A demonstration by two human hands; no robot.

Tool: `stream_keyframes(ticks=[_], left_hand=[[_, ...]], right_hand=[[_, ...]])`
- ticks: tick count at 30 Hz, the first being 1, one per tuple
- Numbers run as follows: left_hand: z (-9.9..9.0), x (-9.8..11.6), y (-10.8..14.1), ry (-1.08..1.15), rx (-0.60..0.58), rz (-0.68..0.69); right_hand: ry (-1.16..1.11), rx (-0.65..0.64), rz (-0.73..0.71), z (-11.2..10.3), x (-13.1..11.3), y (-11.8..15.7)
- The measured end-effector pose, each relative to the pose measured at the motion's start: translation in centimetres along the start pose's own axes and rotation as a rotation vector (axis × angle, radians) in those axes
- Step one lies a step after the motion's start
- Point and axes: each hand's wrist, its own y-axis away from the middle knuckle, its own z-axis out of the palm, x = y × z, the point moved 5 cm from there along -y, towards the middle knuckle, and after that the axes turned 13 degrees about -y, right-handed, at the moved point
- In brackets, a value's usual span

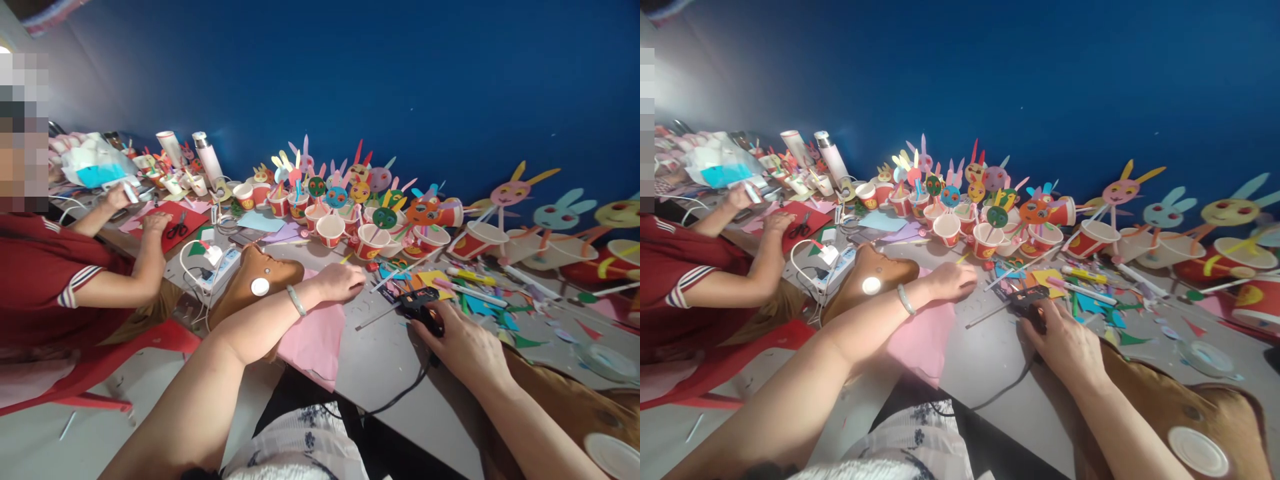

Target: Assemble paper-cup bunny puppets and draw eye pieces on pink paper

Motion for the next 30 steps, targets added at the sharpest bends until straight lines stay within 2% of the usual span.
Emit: stream_keyframes(ticks=[13, 22, 30], left_hand=[[-0.31, 0.11, 0.08, 0.003, -0.014, 0.006], [-0.25, 0.16, 0.14, -0.009, -0.006, -0.004], [-0.19, 0.14, 0.13, -0.015, -0.011, -0.011]], right_hand=[[0.012, 0.025, 0.017, -0.19, 0.15, 0.1], [-0.005, -0.002, 0.08, -0.6, 0.11, -0.02], [0.012, 0.027, 0.067, -0.4, 0.53, -0.05]])
